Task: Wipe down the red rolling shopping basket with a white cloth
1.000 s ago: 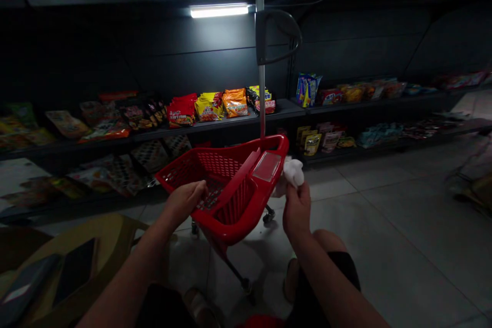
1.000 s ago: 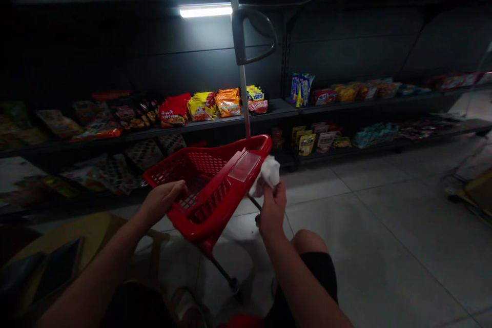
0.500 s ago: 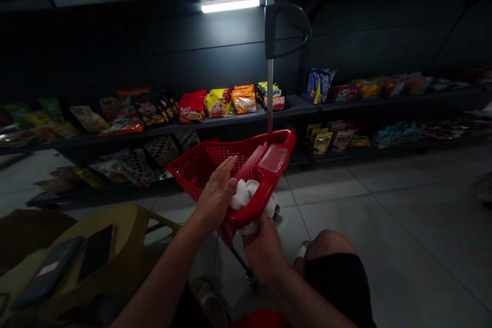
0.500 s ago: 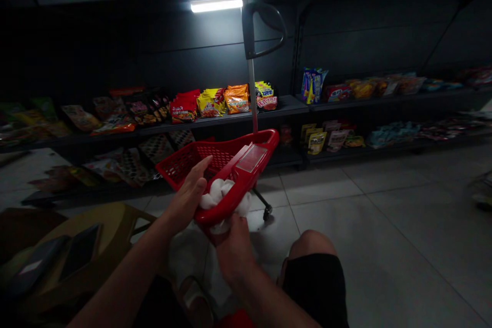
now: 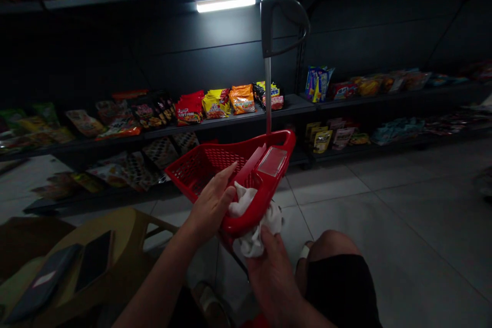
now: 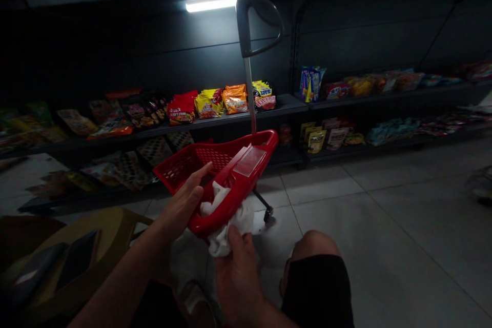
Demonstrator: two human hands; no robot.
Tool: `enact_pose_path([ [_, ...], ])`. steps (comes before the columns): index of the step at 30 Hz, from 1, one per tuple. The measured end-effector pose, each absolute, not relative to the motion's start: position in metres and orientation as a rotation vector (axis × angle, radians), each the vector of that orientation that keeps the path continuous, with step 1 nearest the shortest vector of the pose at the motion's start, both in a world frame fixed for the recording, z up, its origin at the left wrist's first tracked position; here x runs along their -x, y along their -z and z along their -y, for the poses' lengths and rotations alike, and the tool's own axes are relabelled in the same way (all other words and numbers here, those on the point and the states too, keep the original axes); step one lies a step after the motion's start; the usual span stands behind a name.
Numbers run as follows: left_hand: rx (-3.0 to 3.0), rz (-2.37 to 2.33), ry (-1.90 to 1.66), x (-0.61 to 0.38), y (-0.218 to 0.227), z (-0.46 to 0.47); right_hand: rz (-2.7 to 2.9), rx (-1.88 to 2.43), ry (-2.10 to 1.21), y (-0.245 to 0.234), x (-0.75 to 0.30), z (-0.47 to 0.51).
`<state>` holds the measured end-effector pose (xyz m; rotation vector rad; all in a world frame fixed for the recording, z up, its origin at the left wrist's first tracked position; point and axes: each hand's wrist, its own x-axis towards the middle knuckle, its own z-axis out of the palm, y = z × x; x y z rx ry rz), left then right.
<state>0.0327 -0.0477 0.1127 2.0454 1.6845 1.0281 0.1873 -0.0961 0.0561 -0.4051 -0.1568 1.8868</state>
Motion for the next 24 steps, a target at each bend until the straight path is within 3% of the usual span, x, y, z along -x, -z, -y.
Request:
enact_pose_path([
  [12,-2.259,-1.685,-0.716,-0.022,-0.109,0.052,0.035,0.393,-2.132,-0.084,-0.2,0.008],
  [20,-2.364,-1.668,-0.733,-0.02,-0.109,0.056,0.015,0.461,-1.793,-0.088,-0.193,0.041],
  [24,-2.532,-1.584,-0.718,-0.022,-0.114,0.07,0.02,0.481,-1.805,-0.081,-0.187,0.043],
])
